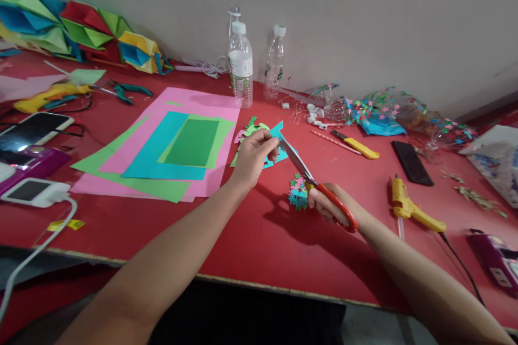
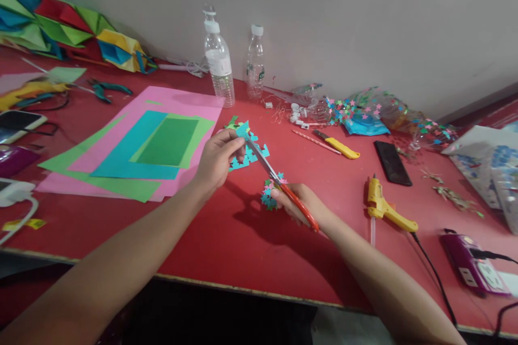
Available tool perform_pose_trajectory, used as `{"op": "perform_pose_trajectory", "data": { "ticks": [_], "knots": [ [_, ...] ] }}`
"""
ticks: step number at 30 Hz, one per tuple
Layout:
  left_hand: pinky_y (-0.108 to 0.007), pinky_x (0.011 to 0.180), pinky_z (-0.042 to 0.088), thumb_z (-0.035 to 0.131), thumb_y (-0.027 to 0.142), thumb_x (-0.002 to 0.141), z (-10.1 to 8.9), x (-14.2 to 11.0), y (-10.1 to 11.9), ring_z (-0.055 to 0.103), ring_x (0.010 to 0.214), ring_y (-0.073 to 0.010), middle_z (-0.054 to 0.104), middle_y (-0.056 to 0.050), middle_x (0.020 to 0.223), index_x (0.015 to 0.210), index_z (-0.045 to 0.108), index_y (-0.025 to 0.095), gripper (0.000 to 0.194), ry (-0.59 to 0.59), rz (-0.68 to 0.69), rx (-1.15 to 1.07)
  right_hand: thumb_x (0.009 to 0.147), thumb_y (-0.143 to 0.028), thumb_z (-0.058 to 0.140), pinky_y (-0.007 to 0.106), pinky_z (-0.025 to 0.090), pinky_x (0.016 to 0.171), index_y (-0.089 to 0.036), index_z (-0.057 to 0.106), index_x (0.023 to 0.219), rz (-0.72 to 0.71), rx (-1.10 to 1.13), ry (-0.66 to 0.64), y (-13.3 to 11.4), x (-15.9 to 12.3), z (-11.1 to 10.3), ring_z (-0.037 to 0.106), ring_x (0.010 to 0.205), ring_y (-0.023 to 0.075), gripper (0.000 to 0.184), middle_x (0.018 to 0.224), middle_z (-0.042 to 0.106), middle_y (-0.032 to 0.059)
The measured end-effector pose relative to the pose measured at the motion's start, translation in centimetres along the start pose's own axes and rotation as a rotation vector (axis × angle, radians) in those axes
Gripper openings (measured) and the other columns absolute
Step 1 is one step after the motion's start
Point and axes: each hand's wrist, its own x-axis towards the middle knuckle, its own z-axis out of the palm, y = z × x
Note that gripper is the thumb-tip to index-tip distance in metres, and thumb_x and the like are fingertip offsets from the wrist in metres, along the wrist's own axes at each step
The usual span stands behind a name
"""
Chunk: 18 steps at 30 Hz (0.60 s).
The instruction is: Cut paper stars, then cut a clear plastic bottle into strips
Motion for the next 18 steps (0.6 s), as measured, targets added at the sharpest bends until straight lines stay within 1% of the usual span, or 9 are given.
{"op": "perform_pose_trajectory", "data": {
  "ticks": [8,12,18],
  "knots": [
    [-0.021,0.047,0.038,0.061,0.022,0.078,-0.58,0.52,-0.04,0.049,0.046,-0.0049,0.056,0.004,0.054,0.065,0.055,0.018,0.015,-0.069,-0.045,-0.045,0.08,-0.08,0.045,0.022,0.034,0.037,-0.02,0.051,0.068,-0.044,-0.012,-0.028,-0.11,-0.01,-0.41,0.039,0.033,0.0082,0.061,0.04,0.039,-0.0075],
    [-0.02,0.047,0.039,0.062,0.023,0.076,-0.62,0.65,0.18,0.049,0.046,-0.0048,0.056,0.004,0.054,0.064,0.055,0.018,0.015,-0.094,-0.063,-0.075,0.08,-0.082,0.044,0.021,0.035,0.038,-0.019,0.053,0.071,-0.062,0.017,-0.069,-0.08,-0.18,-0.61,0.04,0.034,0.0082,0.064,0.04,0.039,-0.0079],
    [-0.02,0.047,0.039,0.062,0.022,0.075,-0.55,0.62,0.35,0.049,0.045,-0.0047,0.056,0.004,0.053,0.064,0.055,0.018,0.014,-0.095,-0.062,-0.087,0.08,-0.082,0.043,0.022,0.033,0.039,-0.018,0.053,0.071,-0.084,0.011,-0.079,-0.26,-0.35,-0.75,0.04,0.034,0.0083,0.065,0.04,0.04,-0.0073]
  ]
}}
